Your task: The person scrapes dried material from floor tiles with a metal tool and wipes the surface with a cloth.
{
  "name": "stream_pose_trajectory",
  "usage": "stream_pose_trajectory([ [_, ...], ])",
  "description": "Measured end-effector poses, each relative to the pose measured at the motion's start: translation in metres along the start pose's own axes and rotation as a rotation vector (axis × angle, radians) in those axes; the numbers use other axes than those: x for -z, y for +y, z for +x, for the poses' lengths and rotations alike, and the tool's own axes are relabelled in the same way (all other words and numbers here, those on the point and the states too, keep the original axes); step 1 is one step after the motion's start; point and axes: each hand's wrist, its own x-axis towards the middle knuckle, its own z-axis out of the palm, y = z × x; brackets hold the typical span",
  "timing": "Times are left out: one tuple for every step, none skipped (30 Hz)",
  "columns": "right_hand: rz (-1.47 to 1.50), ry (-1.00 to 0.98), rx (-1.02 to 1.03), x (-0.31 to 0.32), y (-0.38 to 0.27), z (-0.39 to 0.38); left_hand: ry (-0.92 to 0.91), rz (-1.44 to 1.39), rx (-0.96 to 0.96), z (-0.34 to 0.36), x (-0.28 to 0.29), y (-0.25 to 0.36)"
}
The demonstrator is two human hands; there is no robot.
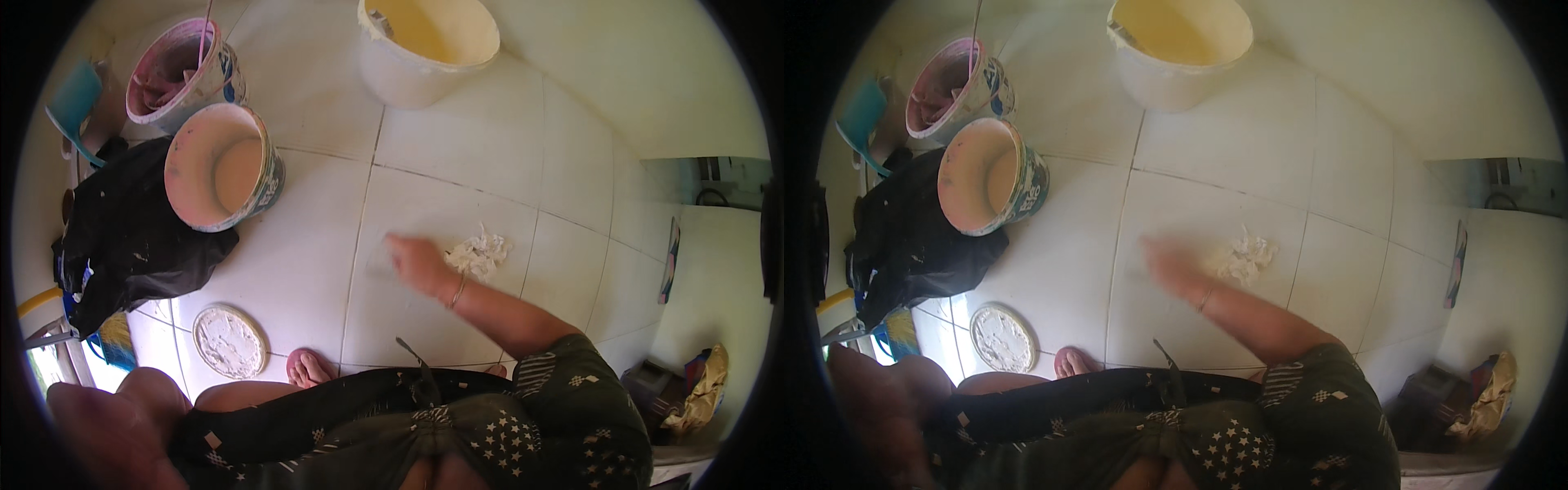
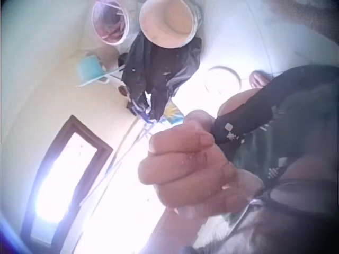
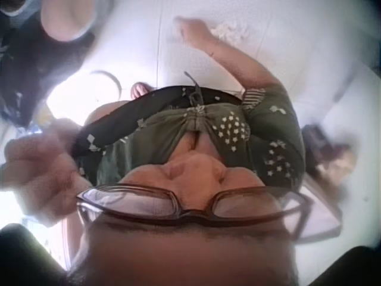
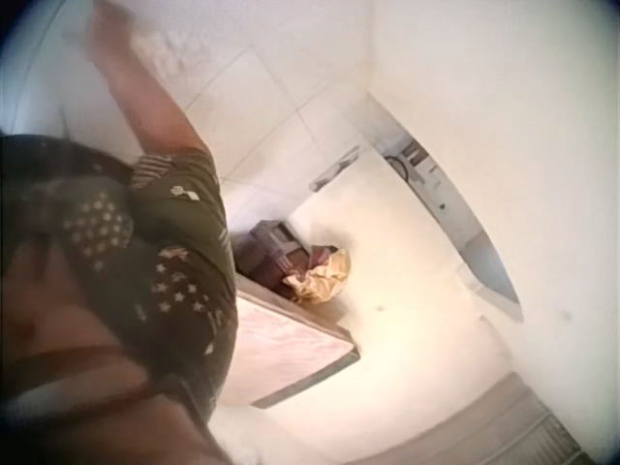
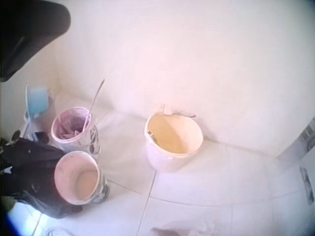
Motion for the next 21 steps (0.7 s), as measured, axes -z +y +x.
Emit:
stream_pose_trajectory([
  [0.012, 0.04, 0.013, 0.006, -0.001, 0.003, -0.036, 0.037, 0.038, 0.002, -0.001, -0.001],
  [0.023, 0.08, 0.026, 0.013, 0.0, 0.007, -0.061, 0.019, 0.073, 0.004, -0.005, -0.01],
  [0.035, 0.119, 0.039, 0.021, 0.003, 0.012, -0.086, 0.0, 0.108, 0.005, -0.011, -0.023],
  [0.007, 0.214, -0.096, 0.044, 0.013, 0.037, -0.11, 0.015, 0.167, 0.005, -0.013, -0.022],
  [0.025, 0.196, -0.183, 0.052, 0.03, 0.041, -0.144, -0.023, 0.195, 0.005, -0.025, -0.044],
  [0.063, 0.172, -0.231, 0.056, 0.034, 0.051, -0.169, -0.025, 0.248, 0.001, -0.031, -0.051],
  [0.066, 0.153, -0.34, 0.058, 0.054, 0.045, -0.204, -0.087, 0.265, -0.006, -0.051, -0.08],
  [0.088, 0.141, -0.415, 0.062, 0.063, 0.047, -0.23, -0.2, 0.424, -0.02, -0.07, -0.099],
  [0.127, 0.123, -0.455, 0.062, 0.061, 0.057, -0.24, -0.283, 0.604, -0.04, -0.084, -0.111],
  [-0.08, 0.067, -0.14, 0.037, 0.036, 0.044, -0.283, -0.206, 0.687, -0.057, -0.096, -0.123],
  [-0.082, 0.044, -0.116, 0.032, 0.02, 0.045, -0.33, -0.135, 0.764, -0.072, -0.109, -0.136],
  [-0.084, 0.021, -0.09, 0.034, 0.004, 0.048, -0.466, 0.13, 0.738, -0.092, -0.123, -0.146],
  [-0.088, -0.004, -0.067, 0.035, -0.004, 0.052, -0.6, 0.392, 0.701, -0.115, -0.14, -0.153],
  [0.009, 0.307, -0.06, 0.041, 0.019, 0.063, -0.731, 0.651, 0.649, -0.127, -0.151, -0.157],
  [0.104, 0.374, -0.265, 0.069, 0.02, 0.084, -0.873, 0.617, 0.742, -0.132, -0.159, -0.159],
  [0.061, 0.411, -0.442, 0.09, 0.025, 0.102, -1.013, 0.578, 0.83, -0.131, -0.168, -0.157],
  [0.043, 0.464, -0.476, 0.093, 0.034, 0.111, -1.152, 0.54, 0.901, -0.129, -0.175, -0.158],
  [0.025, 0.518, -0.509, 0.09, 0.046, 0.117, -1.164, 0.583, 0.854, -0.133, -0.18, -0.159],
  [0.009, 0.574, -0.541, 0.082, 0.056, 0.12, -1.189, 0.561, 0.859, -0.13, -0.179, -0.162],
  [-0.054, 0.364, -0.471, 0.057, 0.05, 0.117, -1.208, 0.537, 0.869, -0.127, -0.178, -0.165],
  [-0.097, 0.376, -0.289, 0.017, 0.044, 0.109, -1.226, 0.511, 0.88, -0.124, -0.178, -0.166],
])
